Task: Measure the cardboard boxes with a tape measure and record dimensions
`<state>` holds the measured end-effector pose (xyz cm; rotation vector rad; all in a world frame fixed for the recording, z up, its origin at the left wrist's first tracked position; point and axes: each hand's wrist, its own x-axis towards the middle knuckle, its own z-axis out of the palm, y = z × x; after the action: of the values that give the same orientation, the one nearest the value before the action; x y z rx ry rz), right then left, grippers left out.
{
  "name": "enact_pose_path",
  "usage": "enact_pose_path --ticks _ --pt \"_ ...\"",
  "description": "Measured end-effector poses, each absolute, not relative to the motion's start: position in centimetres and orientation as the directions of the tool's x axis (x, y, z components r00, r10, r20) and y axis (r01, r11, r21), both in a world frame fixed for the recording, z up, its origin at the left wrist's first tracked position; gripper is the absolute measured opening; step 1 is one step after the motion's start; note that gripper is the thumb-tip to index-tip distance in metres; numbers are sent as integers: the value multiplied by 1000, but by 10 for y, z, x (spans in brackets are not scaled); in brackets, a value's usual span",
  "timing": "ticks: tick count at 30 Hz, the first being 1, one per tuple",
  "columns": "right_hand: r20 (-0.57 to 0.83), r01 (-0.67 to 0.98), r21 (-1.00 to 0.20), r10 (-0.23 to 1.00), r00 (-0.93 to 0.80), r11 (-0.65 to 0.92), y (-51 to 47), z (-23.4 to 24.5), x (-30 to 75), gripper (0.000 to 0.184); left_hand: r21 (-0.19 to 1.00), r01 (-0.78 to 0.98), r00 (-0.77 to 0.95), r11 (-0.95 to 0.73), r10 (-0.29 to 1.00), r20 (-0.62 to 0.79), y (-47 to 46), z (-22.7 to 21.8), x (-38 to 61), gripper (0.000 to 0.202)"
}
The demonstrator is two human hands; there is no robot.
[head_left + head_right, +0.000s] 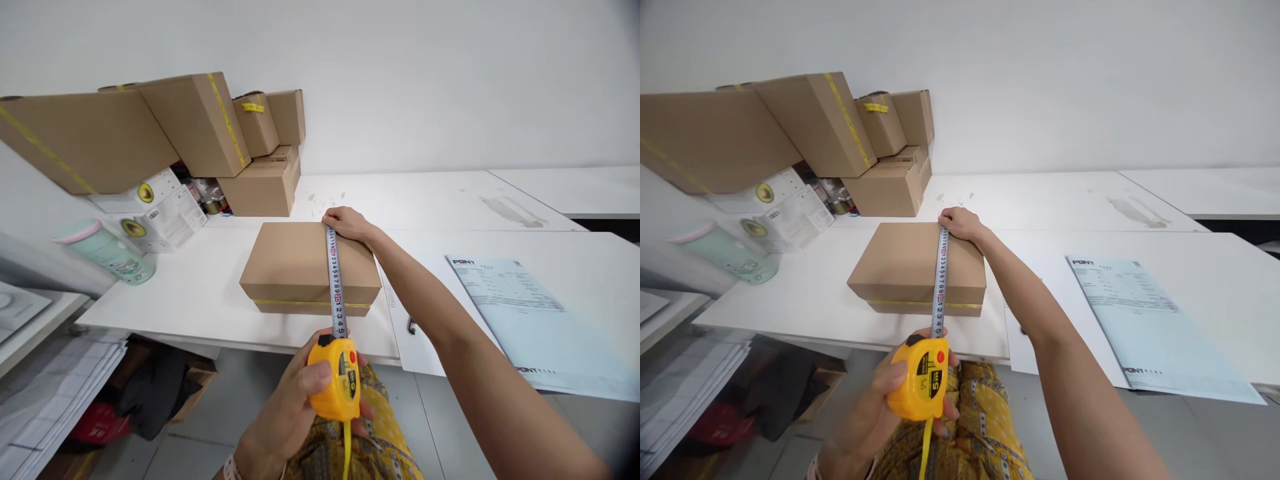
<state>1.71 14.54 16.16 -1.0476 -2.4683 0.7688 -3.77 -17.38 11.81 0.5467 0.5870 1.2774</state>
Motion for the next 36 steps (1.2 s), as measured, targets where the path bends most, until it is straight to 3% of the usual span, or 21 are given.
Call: enact_pose_path --ticks 6,16,19,21,23,25,27,30,34,36 --pt "99 556 -562 717 -690 612 148 157 16 30 685 -699 177 204 978 -111 -176 123 -35 38" --pt "116 543 -563 710 -694 623 150 154 15 31 743 -630 138 225 974 -178 -177 130 -39 39" --pt "209 439 -655 706 -677 615 150 153 15 28 748 -624 133 227 974 -186 -181 128 -45 43" --pt "373 285 -754 743 -557 592 149 154 21 34 778 -600 84 188 981 -173 -190 129 -57 54" --pt "468 172 -824 820 -330 539 145 153 36 40 852 -514 -32 100 990 -135 -203 130 -75 68" --pt "422 138 -887 895 -144 441 133 147 59 42 929 -369 -237 -31 970 -61 -214 131 -97 76" --pt "318 133 -935 943 -97 329 114 134 86 46 962 -235 -447 -136 895 17 -218 127 -119 74" --pt "248 198 -935 943 -224 293 74 105 124 57 966 -212 -587 -150 809 -3 -207 111 -142 64" --pt "332 210 -861 826 -456 463 31 78 143 65 952 -301 -549 -64 828 -117 -189 94 -156 61" --pt "366 223 -832 804 -469 508 23 81 141 65 953 -298 -503 -43 856 -119 -186 98 -162 65"
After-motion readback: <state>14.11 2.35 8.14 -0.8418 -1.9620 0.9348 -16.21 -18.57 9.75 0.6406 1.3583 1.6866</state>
